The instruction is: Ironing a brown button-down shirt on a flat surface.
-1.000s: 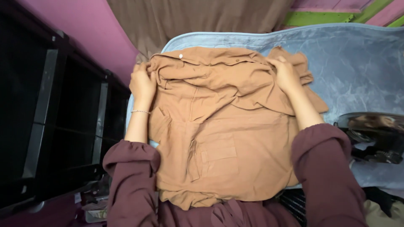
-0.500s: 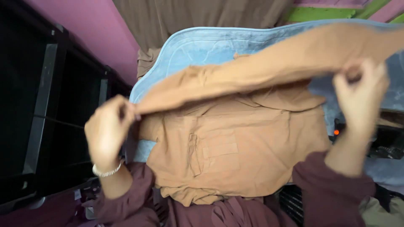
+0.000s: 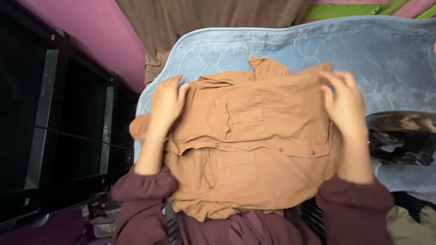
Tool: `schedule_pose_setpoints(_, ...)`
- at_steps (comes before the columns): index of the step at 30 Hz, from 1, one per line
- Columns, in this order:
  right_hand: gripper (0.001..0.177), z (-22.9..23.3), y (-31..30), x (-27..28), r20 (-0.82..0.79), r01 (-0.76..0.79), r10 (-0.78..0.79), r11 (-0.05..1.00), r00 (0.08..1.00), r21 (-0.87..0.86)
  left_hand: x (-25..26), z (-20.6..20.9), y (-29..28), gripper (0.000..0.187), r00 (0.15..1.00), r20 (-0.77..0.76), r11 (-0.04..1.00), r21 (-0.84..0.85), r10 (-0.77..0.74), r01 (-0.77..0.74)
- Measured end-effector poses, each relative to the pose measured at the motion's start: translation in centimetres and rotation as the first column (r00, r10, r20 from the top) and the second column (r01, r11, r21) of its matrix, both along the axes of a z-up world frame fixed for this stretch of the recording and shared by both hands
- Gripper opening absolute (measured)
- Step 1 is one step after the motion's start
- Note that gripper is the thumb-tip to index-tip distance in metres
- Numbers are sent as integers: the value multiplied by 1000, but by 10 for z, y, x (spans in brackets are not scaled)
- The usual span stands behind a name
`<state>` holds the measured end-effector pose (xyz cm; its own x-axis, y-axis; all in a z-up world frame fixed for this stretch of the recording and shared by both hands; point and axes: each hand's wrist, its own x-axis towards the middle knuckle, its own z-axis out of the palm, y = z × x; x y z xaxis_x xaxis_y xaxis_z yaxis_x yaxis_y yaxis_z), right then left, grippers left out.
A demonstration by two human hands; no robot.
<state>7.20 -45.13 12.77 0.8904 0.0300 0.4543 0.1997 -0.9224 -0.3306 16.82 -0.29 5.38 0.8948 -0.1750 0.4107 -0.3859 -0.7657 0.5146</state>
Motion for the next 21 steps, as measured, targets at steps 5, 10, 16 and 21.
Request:
schedule_pose_setpoints(5, 33, -30, 4, 33, -34, -15, 14, 1000, 999, -13, 8, -16, -27, 29, 998, -50, 999, -39, 33, -35)
schedule_pose_setpoints(10, 13, -28, -14, -6, -136, 89, -99, 993, 986, -80, -32, 22, 1, 18, 999, -33, 991, -137, -8, 3)
schedule_pose_setpoints(16, 26, -30, -32, -41, -884, 33, 36, 998, 466, 58, -84, 87, 16, 24, 920, -369, 962, 177, -130, 207)
schedule_pose_setpoints(21, 36, 8, 3, -11, -587, 75, -51, 997, 808, 16, -78, 72, 3, 29, 932, -310, 962, 134, -189, 240)
